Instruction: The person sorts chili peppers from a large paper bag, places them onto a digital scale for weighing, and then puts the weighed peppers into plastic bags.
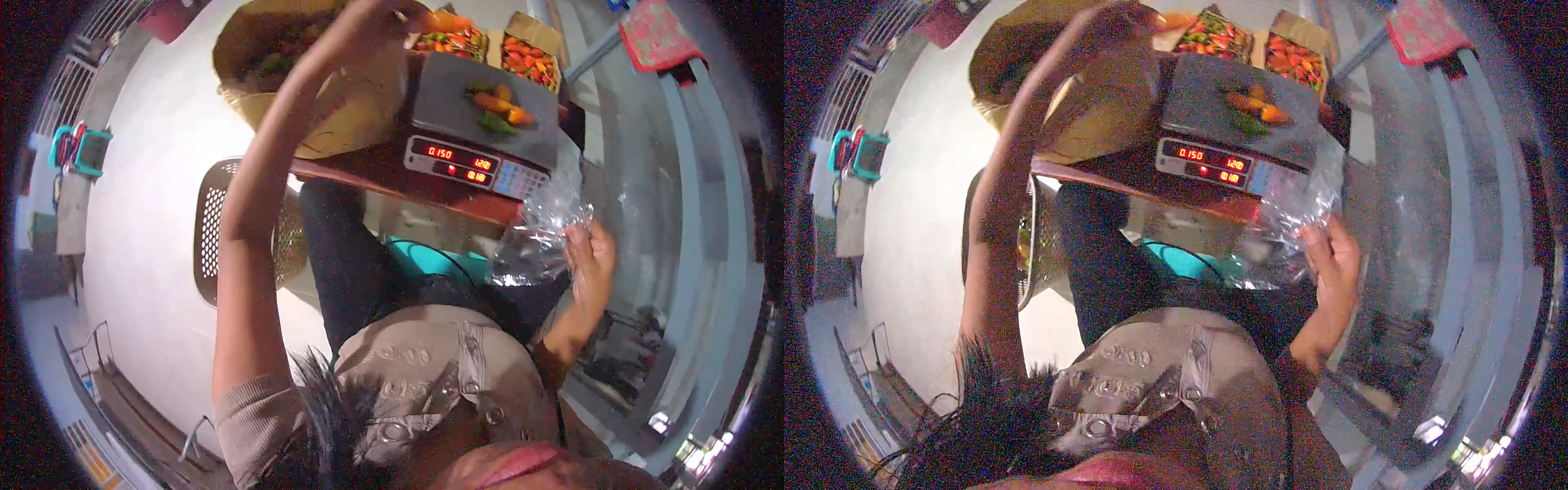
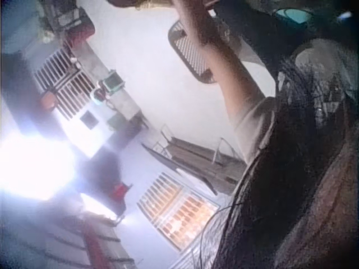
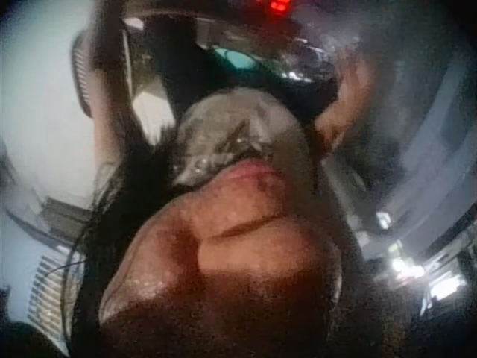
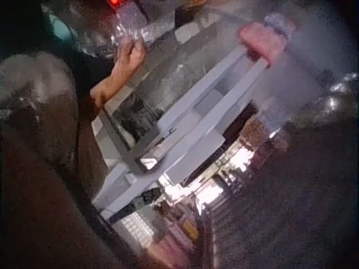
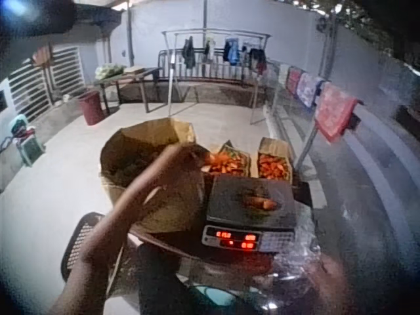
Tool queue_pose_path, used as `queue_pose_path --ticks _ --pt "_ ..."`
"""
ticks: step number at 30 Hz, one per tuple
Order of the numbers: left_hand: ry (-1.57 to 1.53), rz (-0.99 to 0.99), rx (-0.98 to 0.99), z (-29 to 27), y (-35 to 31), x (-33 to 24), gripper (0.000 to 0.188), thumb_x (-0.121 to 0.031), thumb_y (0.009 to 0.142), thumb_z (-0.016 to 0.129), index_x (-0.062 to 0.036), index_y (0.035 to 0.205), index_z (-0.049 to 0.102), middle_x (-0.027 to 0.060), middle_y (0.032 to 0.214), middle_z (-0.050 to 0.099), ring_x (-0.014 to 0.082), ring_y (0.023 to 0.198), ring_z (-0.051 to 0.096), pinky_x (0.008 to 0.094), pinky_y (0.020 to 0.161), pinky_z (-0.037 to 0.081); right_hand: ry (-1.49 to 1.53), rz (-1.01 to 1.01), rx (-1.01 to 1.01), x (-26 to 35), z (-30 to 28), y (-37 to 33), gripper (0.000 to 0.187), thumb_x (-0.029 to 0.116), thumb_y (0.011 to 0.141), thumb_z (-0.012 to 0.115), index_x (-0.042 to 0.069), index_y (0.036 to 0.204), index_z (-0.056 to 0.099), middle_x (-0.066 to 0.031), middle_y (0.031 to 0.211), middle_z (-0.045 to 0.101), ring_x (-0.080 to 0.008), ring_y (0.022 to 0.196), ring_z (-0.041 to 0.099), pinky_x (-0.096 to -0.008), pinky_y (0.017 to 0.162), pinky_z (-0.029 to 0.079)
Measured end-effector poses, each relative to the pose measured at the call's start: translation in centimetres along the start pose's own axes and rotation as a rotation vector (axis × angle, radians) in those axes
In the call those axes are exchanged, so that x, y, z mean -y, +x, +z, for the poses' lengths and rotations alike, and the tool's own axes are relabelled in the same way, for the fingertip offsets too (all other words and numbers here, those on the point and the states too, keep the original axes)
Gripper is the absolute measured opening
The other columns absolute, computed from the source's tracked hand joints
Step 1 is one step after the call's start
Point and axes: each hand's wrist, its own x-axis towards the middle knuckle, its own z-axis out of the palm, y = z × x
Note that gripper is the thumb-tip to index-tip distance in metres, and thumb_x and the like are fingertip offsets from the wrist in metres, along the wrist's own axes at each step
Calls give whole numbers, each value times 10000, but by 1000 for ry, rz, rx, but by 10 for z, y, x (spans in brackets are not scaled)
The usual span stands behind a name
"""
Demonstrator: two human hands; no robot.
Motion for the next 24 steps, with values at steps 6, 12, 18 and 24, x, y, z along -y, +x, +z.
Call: queue_pose_path --ticks 6,12,18,24 --pt "535 274 100 111 35 127 198 -189 746 607 -52 886 632 186 883 616 350 834 604 404 713 476 -11 -105 -95 -3 -8 -3 214 224 841 612 40 948 613 36 704 558 -4 508 337 -180 453 227" --pt "519 39 -38 158 33 180 200 -204 784 568 -34 869 629 206 945 579 389 870 567 426 748 468 61 -77 -197 -26 -23 -6 208 226 845 609 24 898 604 12 730 569 -11 514 356 -183 466 250" --pt "810 219 106 149 40 197 207 -214 804 558 -34 866 640 204 951 579 369 883 556 439 770 462 74 -100 -143 -31 -34 -1 199 228 848 606 32 880 600 -5 752 590 -10 512 357 -179 457 254" --pt "744 339 173 146 41 203 294 -175 711 642 -69 985 630 182 948 572 360 902 546 418 782 468 40 -139 -105 -42 -43 1 214 235 843 617 60 966 622 32 721 581 4 477 334 -173 426 226"
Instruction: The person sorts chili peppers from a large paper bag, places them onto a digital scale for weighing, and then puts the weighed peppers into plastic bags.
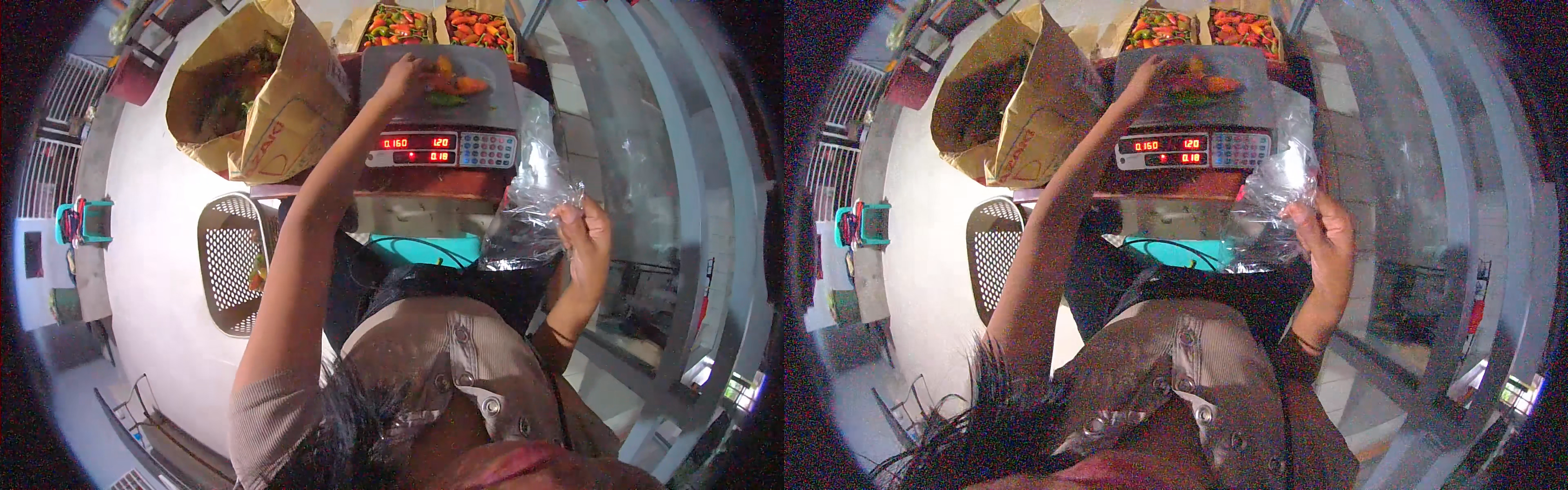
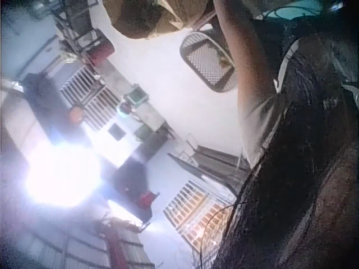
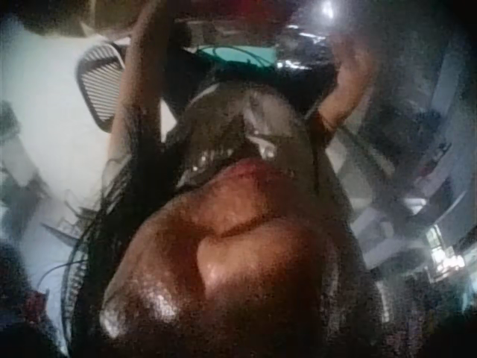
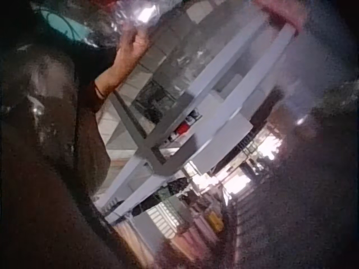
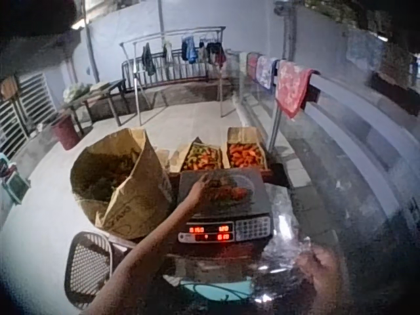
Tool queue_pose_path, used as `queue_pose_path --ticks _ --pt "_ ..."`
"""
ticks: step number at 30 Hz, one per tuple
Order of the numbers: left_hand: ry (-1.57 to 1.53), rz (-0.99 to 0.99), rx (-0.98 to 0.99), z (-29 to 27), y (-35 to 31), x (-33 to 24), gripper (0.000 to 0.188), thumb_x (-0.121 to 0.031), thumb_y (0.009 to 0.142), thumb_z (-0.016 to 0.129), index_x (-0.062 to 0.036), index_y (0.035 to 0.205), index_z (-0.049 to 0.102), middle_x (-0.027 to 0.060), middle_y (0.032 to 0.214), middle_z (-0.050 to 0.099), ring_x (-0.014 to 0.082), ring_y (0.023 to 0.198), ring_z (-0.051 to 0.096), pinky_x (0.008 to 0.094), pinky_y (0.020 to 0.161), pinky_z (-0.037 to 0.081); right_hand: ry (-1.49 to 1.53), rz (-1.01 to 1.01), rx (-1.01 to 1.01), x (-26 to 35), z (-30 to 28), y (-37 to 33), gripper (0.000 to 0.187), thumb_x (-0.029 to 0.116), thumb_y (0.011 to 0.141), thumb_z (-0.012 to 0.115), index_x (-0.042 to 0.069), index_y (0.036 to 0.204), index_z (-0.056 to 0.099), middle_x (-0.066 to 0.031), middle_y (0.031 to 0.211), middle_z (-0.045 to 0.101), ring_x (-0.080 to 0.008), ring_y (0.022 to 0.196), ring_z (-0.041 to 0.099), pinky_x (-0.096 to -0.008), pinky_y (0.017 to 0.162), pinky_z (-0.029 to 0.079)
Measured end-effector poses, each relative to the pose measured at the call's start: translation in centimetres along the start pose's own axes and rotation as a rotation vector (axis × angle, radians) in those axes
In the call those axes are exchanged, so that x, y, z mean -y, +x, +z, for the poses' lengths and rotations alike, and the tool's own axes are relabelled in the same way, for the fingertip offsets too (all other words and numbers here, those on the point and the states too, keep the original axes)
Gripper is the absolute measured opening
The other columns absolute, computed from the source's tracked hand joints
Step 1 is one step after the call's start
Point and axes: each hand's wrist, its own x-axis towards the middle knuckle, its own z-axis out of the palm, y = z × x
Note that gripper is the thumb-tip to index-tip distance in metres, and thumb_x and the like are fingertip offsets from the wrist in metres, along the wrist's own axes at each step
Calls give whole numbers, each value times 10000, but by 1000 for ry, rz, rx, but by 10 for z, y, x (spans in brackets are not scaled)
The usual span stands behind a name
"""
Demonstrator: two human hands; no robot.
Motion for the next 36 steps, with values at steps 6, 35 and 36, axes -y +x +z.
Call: queue_pose_path --ticks 6,35,36 --pt "-582 -246 -9 25 -19 33 481 -117 628 711 -89 1085 566 175 1030 518 371 910 540 415 794 477 9 -26 -34 5 6 1 234 236 839 623 64 997 635 66 726 576 16 485 322 -159 445 213" --pt "-1246 -803 553 -88 -89 -176 750 -604 797 525 24 1204 489 107 1063 580 207 916 557 345 796 459 -766 -544 666 -2 84 33 183 137 783 622 15 919 607 -136 845 630 -276 806 616 -347 764 468" --pt "-1086 -689 667 -88 -98 -172 623 -477 835 543 5 1224 476 110 1115 564 207 1001 532 344 869 433 -797 -590 710 -10 92 35 180 144 781 624 23 914 611 -129 851 625 -275 814 611 -345 782 463"
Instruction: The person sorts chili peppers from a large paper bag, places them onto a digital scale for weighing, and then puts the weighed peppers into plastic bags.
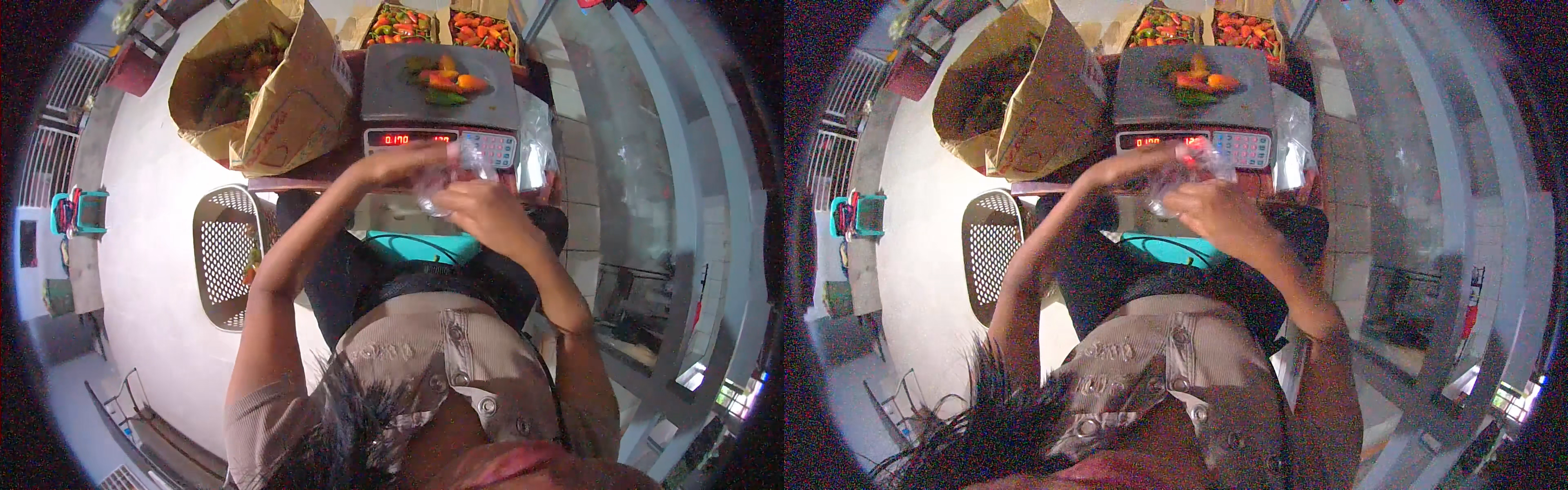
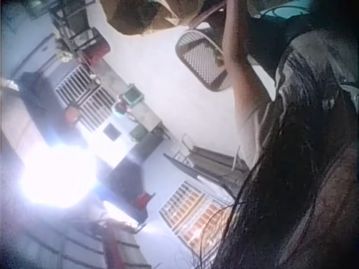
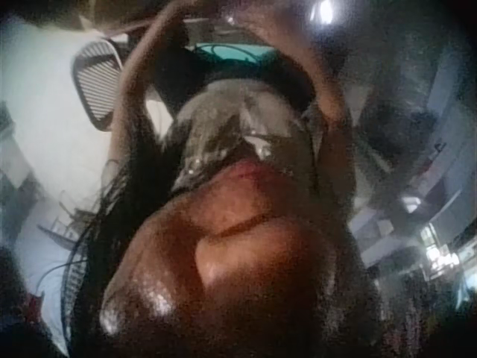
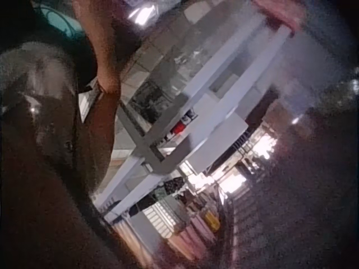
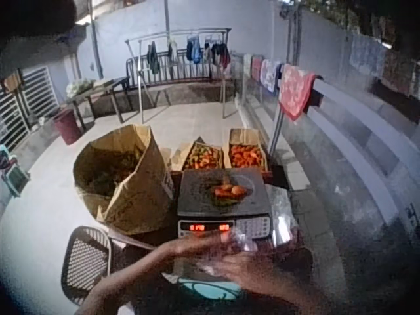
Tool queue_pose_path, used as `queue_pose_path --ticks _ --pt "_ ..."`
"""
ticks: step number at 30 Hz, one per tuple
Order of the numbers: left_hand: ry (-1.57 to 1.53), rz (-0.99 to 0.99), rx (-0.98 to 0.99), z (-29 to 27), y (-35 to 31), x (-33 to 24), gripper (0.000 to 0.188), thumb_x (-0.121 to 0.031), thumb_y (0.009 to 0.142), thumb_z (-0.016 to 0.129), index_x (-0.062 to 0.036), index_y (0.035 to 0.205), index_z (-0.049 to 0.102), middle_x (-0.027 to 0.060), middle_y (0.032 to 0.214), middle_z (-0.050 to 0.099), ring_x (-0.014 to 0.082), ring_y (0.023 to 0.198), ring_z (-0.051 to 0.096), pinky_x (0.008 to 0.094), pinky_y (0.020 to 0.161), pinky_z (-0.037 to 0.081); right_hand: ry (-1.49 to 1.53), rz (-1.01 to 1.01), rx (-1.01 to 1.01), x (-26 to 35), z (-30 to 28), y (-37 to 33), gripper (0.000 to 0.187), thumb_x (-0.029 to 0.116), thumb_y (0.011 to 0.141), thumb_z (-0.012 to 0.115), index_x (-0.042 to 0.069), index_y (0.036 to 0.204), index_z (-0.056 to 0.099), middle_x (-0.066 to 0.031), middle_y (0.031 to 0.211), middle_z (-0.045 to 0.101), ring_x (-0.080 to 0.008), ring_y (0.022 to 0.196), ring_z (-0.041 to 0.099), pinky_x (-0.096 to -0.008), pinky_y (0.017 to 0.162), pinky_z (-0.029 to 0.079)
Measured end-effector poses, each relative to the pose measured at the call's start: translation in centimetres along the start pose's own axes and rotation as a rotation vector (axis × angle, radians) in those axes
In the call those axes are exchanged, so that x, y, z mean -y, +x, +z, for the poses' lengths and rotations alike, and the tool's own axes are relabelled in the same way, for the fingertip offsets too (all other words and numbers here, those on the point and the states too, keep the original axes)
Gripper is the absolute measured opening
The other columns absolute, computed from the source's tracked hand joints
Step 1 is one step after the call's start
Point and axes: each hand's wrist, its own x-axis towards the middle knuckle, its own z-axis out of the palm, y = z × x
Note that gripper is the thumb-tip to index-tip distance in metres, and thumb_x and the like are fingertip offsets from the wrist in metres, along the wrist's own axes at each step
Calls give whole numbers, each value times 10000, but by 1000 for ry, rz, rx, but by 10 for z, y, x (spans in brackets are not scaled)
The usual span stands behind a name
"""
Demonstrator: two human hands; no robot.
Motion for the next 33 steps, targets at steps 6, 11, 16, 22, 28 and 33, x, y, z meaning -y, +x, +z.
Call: queue_pose_path --ticks 6,11,16,22,28,33 --pt "-3 54 -340 -3 -53 35 437 -193 837 623 6 1200 485 107 1091 589 184 973 573 309 889 440 257 -191 2 -12 8 34 181 172 770 629 53 905 619 -103 880 589 -277 858 574 -366 831 442" --pt "-67 223 -552 -23 -67 85 325 -168 817 645 7 1077 559 41 895 619 90 757 566 243 665 459 -329 329 -694 -115 -15 92 211 118 757 613 77 963 603 -108 953 545 -291 944 516 -413 845 403" --pt "-164 264 -638 -14 -80 76 312 -149 822 642 -12 1077 524 8 907 578 75 785 532 223 670 427 -468 71 -331 -148 8 148 366 105 731 625 106 1087 540 -98 1055 525 -290 1039 471 -445 870 393" --pt "-204 304 -630 -27 -77 101 395 -166 831 639 -11 1163 493 17 1023 581 92 890 547 235 733 463 -733 209 75 -169 19 187 465 101 690 656 75 1132 514 -109 1127 505 -315 1110 439 -485 907 384" --pt "-226 300 -650 -27 -70 102 374 -189 853 611 -15 1163 494 18 1027 582 96 893 547 234 764 455 -754 206 192 -203 27 203 535 92 655 692 30 1149 493 -122 1180 505 -339 1125 441 -491 921 383" --pt "-210 272 -725 -28 -65 109 359 -207 864 599 -23 1155 496 11 1000 587 98 889 539 235 759 446 -768 182 286 -192 16 207 595 88 624 711 52 1166 467 -109 1147 504 -341 1101 449 -478 922 379"
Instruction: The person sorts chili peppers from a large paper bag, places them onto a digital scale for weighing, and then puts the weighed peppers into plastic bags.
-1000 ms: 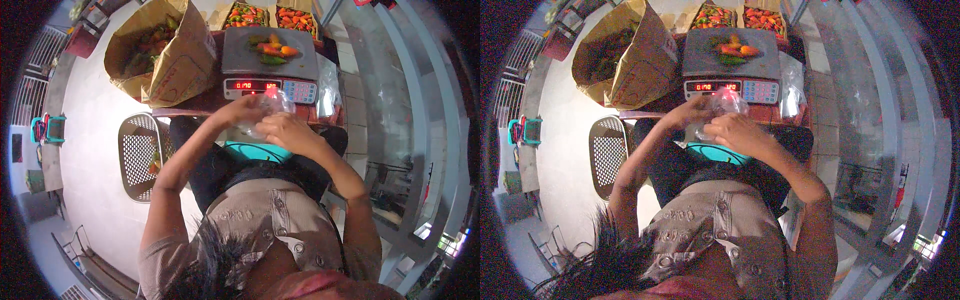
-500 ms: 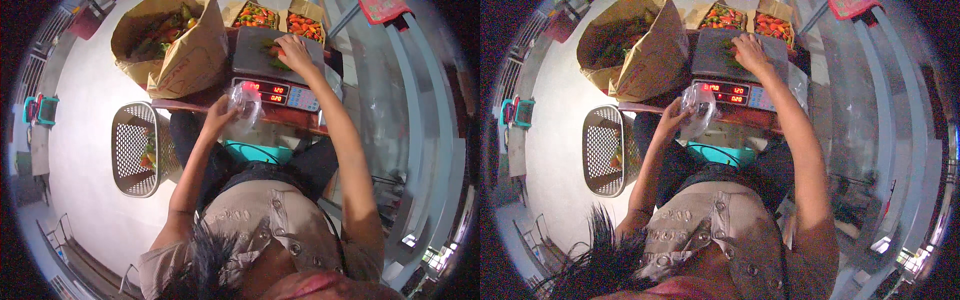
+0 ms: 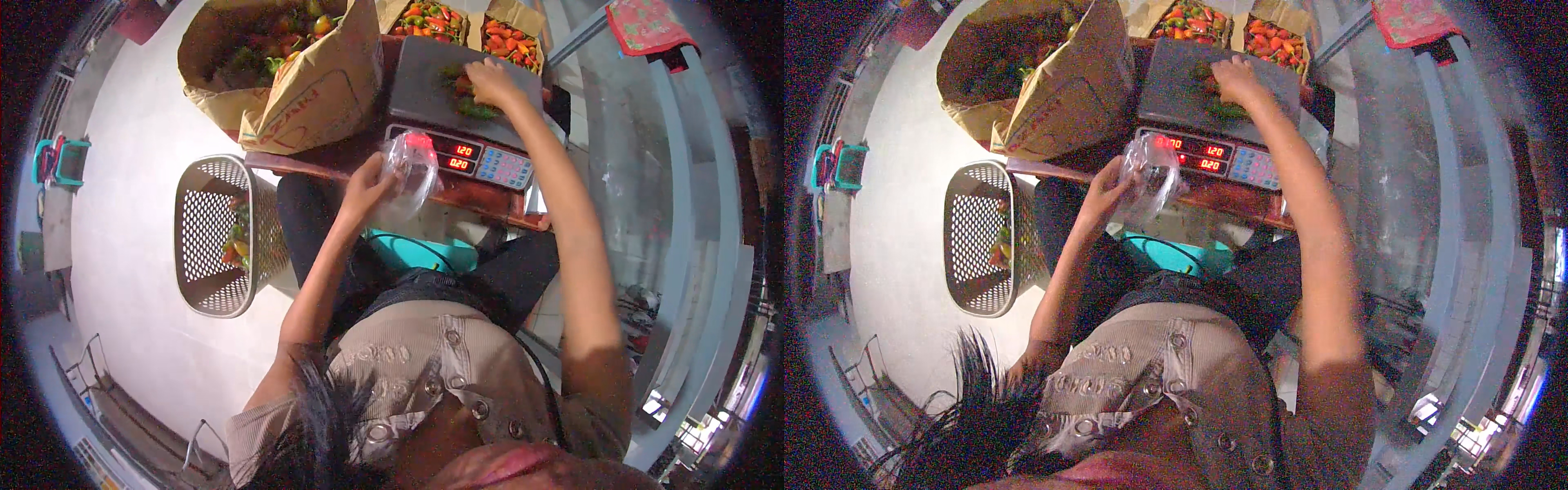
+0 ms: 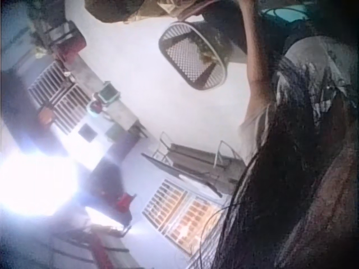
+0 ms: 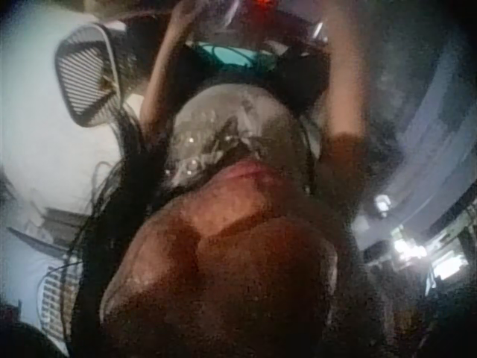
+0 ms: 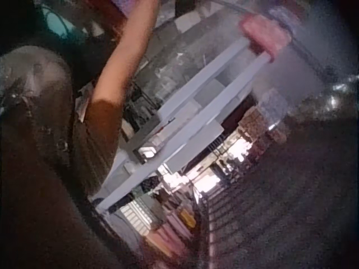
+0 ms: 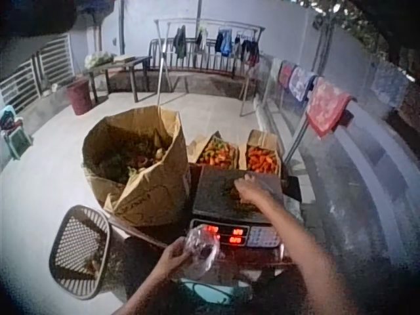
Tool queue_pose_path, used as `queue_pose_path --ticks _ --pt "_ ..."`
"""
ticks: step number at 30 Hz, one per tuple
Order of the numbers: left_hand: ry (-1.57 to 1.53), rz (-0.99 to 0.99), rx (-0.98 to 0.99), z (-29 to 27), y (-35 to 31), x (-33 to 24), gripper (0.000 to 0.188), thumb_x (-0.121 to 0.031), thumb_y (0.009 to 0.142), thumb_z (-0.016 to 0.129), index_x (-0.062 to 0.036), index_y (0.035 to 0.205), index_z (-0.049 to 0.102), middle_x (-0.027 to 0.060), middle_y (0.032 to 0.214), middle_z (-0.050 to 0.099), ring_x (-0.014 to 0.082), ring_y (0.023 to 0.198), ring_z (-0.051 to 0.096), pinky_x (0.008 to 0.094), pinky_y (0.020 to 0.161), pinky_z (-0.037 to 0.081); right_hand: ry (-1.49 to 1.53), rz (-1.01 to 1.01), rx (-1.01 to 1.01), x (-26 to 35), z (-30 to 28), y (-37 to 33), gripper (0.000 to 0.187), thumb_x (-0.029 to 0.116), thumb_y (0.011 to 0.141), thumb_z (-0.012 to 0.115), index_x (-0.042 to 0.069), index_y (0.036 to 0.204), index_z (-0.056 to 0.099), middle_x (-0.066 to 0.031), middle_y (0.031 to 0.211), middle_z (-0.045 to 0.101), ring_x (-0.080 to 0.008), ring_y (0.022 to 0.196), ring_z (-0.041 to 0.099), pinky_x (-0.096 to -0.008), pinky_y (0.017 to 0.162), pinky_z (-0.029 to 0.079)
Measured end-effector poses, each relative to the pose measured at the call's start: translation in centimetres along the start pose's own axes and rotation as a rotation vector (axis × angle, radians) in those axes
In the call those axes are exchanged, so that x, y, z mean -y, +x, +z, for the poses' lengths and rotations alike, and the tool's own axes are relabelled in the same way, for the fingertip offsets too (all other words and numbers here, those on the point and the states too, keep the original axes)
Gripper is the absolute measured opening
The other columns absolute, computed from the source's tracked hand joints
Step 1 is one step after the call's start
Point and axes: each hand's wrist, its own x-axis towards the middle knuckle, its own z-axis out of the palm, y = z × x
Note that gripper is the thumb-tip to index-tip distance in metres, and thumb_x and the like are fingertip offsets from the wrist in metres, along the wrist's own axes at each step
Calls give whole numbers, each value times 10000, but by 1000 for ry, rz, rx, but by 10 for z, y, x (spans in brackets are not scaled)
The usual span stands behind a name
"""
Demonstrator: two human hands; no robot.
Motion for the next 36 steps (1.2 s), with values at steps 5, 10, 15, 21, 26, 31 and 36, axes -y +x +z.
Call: queue_pose_path --ticks 5,10,15,21,26,31,36 --pt "-26 12 -13 2 11 12 348 -223 861 604 -32 1138 511 12 983 590 101 881 543 246 747 447 168 9 -326 6 -1 -35 567 74 620 707 60 1139 478 -117 1071 508 -323 1058 460 -444 887 400" --pt "5 2 -10 12 10 0 345 -246 852 617 -42 1117 533 16 987 592 104 878 546 255 741 453 251 6 -439 19 6 -52 542 34 611 690 61 1110 481 -132 1012 484 -324 1023 464 -428 850 421" --pt "-47 57 -78 14 6 -7 334 -210 850 621 -42 1117 514 17 983 587 104 876 548 262 727 465 238 6 -402 36 -11 -59 523 9 607 680 40 1094 493 -147 1004 474 -334 1015 471 -431 827 437" --pt "57 117 -148 21 6 -12 227 -109 824 596 -4 1007 511 40 874 573 90 791 526 251 679 441 81 -51 -359 32 11 -55 412 5 629 663 13 1020 533 -165 1029 475 -343 963 530 -438 757 479" --pt "148 223 -197 24 7 -14 189 -131 826 618 -4 936 530 30 810 583 77 752 523 237 651 434 38 87 -213 34 21 -45 433 82 624 721 20 1014 543 -170 1104 455 -341 958 555 -448 737 503" --pt "135 169 -242 25 1 -30 202 -160 826 629 -1 934 564 36 792 595 75 719 510 249 632 431 25 97 -248 35 25 -49 456 134 603 765 37 987 539 -157 1117 472 -330 964 559 -430 731 501" --pt "273 195 -249 20 9 -26 257 -193 859 604 11 1008 553 8 856 579 66 749 500 218 634 420 199 111 -350 31 15 -72 439 178 648 740 52 1004 515 -135 1000 560 -326 915 578 -404 673 488"
